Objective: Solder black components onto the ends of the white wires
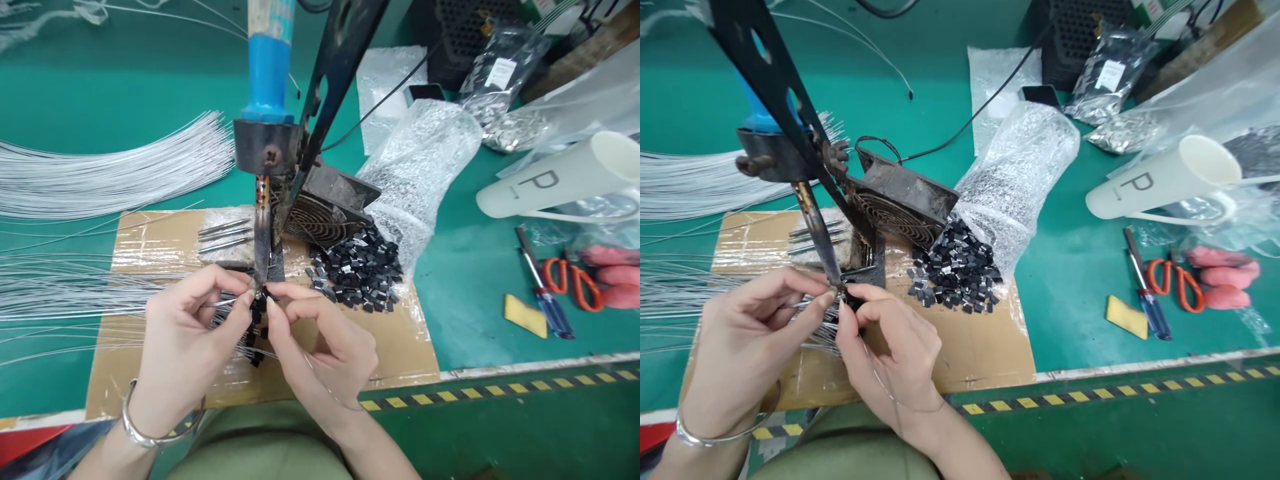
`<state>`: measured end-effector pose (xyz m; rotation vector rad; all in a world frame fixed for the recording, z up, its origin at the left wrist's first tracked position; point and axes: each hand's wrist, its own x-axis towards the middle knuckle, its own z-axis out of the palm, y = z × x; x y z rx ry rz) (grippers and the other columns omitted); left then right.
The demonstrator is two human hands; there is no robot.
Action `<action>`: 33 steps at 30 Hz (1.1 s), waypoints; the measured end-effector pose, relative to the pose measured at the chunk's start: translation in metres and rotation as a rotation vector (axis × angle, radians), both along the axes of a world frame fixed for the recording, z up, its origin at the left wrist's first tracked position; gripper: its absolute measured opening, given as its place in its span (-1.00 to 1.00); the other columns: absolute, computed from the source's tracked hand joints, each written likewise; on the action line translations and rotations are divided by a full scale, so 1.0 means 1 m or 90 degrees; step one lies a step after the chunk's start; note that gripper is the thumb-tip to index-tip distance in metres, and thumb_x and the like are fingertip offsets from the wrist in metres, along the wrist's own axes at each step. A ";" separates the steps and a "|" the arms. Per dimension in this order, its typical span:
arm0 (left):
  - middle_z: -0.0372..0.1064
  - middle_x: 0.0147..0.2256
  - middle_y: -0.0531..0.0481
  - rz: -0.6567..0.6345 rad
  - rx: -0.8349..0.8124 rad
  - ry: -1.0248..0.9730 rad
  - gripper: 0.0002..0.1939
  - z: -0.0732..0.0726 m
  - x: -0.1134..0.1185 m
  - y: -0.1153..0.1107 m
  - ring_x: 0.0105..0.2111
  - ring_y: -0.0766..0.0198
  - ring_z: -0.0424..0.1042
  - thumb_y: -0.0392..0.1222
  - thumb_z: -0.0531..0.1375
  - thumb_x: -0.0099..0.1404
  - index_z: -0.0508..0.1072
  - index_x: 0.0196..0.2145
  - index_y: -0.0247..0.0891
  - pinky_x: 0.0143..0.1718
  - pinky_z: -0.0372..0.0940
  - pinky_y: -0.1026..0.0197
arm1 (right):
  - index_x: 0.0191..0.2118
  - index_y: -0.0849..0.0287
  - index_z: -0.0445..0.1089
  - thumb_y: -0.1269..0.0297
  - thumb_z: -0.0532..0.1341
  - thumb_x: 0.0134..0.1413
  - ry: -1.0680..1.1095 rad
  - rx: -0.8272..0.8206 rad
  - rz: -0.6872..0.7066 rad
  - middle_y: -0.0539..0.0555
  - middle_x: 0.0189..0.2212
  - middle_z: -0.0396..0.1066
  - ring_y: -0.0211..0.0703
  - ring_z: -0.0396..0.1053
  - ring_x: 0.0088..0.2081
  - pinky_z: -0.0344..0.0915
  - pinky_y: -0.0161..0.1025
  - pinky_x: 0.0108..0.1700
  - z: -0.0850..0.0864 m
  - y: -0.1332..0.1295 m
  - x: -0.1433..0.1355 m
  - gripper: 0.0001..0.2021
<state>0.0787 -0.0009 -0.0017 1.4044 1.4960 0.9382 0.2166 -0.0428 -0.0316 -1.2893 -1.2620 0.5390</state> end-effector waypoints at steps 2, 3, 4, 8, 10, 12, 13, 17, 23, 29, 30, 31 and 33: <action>0.63 -0.39 0.16 -0.001 0.000 0.003 -0.91 -0.001 0.000 0.000 -0.45 0.39 0.52 -0.30 0.37 0.16 0.60 -0.43 -0.12 -0.47 0.31 0.43 | -0.36 0.11 0.44 0.53 0.36 0.24 0.005 -0.014 -0.003 0.08 -0.27 0.73 -0.15 0.72 -0.23 0.61 -0.34 -0.12 0.000 0.000 0.000 -0.79; 0.64 -0.39 0.16 -0.001 0.000 0.006 -0.92 -0.001 0.000 0.000 -0.46 0.39 0.51 -0.29 0.37 0.16 0.60 -0.43 -0.12 -0.50 0.28 0.42 | -0.36 0.11 0.44 0.53 0.37 0.24 0.005 -0.021 -0.004 0.08 -0.26 0.73 -0.16 0.72 -0.24 0.61 -0.33 -0.11 0.000 0.000 0.000 -0.80; 0.64 -0.38 0.15 -0.002 -0.001 0.009 -0.93 -0.001 -0.001 0.000 -0.47 0.39 0.50 -0.28 0.38 0.16 0.61 -0.42 -0.12 -0.52 0.25 0.41 | -0.36 0.11 0.44 0.53 0.37 0.24 0.003 -0.023 -0.004 0.08 -0.26 0.73 -0.17 0.71 -0.24 0.61 -0.33 -0.11 0.000 0.000 0.000 -0.80; 0.64 -0.38 0.14 -0.007 0.001 0.007 -0.93 -0.001 -0.002 -0.002 -0.48 0.38 0.49 -0.26 0.39 0.17 0.61 -0.42 -0.12 -0.54 0.22 0.38 | -0.35 0.11 0.45 0.52 0.37 0.24 0.000 -0.012 -0.005 0.08 -0.25 0.72 -0.18 0.70 -0.25 0.61 -0.32 -0.11 -0.001 -0.001 0.000 -0.80; 0.64 -0.37 0.14 -0.005 0.003 0.008 -0.93 0.000 -0.002 -0.002 -0.46 0.37 0.50 -0.26 0.39 0.17 0.61 -0.42 -0.11 -0.54 0.21 0.37 | -0.35 0.11 0.45 0.53 0.37 0.24 0.002 -0.016 -0.003 0.06 -0.27 0.72 -0.18 0.70 -0.24 0.61 -0.32 -0.10 -0.001 -0.001 0.000 -0.80; 0.65 -0.36 0.14 -0.004 0.004 0.011 -0.93 0.001 -0.002 -0.003 -0.45 0.36 0.51 -0.26 0.39 0.17 0.61 -0.41 -0.11 -0.54 0.22 0.37 | -0.34 0.11 0.45 0.54 0.37 0.24 0.003 -0.014 0.000 0.06 -0.28 0.71 -0.18 0.70 -0.23 0.60 -0.32 -0.10 -0.001 -0.001 0.000 -0.80; 0.65 -0.36 0.14 -0.004 0.004 0.014 -0.94 0.001 -0.002 -0.003 -0.46 0.36 0.50 -0.26 0.39 0.18 0.61 -0.41 -0.11 -0.54 0.22 0.37 | -0.34 0.11 0.45 0.54 0.37 0.24 0.002 -0.012 0.004 0.06 -0.27 0.71 -0.18 0.70 -0.23 0.61 -0.32 -0.10 -0.001 -0.001 0.000 -0.80; 0.63 -0.39 0.13 0.000 0.003 0.018 -0.94 0.002 -0.003 -0.003 -0.49 0.36 0.49 -0.26 0.38 0.18 0.61 -0.42 -0.13 -0.57 0.19 0.36 | -0.33 0.10 0.45 0.53 0.37 0.25 0.001 -0.016 0.000 0.07 -0.25 0.71 -0.19 0.69 -0.22 0.61 -0.30 -0.09 0.000 -0.001 0.000 -0.81; 0.64 -0.39 0.12 0.002 0.006 0.012 -0.94 0.002 -0.001 -0.003 -0.49 0.36 0.48 -0.27 0.39 0.17 0.61 -0.42 -0.13 -0.54 0.25 0.37 | -0.32 0.08 0.46 0.53 0.37 0.24 -0.005 -0.008 -0.001 0.07 -0.24 0.72 -0.16 0.70 -0.23 0.62 -0.27 -0.10 0.000 -0.001 0.000 -0.81; 0.64 -0.39 0.10 -0.005 -0.005 0.027 -0.95 -0.001 -0.002 -0.002 -0.47 0.34 0.49 -0.26 0.38 0.17 0.61 -0.43 -0.14 -0.56 0.25 0.37 | -0.35 0.10 0.46 0.53 0.37 0.24 0.008 -0.023 -0.008 0.06 -0.23 0.72 -0.20 0.69 -0.25 0.60 -0.30 -0.11 -0.002 -0.001 -0.001 -0.80; 0.63 -0.39 0.09 -0.005 -0.007 0.027 -0.95 -0.002 -0.002 -0.002 -0.47 0.33 0.50 -0.26 0.38 0.17 0.61 -0.43 -0.14 -0.57 0.23 0.37 | -0.35 0.10 0.46 0.53 0.36 0.25 0.009 -0.024 -0.009 0.06 -0.23 0.72 -0.21 0.69 -0.25 0.60 -0.30 -0.11 -0.003 -0.001 -0.001 -0.80; 0.63 -0.39 0.09 -0.004 -0.010 0.027 -0.95 -0.002 -0.002 -0.003 -0.47 0.33 0.50 -0.26 0.38 0.17 0.60 -0.43 -0.14 -0.58 0.21 0.37 | -0.35 0.10 0.46 0.52 0.36 0.25 0.010 -0.023 -0.010 0.06 -0.23 0.72 -0.20 0.69 -0.25 0.60 -0.31 -0.12 -0.003 -0.001 -0.001 -0.80; 0.63 -0.39 0.10 -0.005 -0.011 0.025 -0.95 -0.002 -0.003 -0.003 -0.47 0.33 0.49 -0.26 0.39 0.16 0.61 -0.43 -0.13 -0.58 0.21 0.37 | -0.35 0.10 0.47 0.51 0.36 0.25 0.014 -0.026 -0.012 0.06 -0.24 0.72 -0.19 0.69 -0.25 0.60 -0.29 -0.12 -0.003 -0.001 -0.001 -0.81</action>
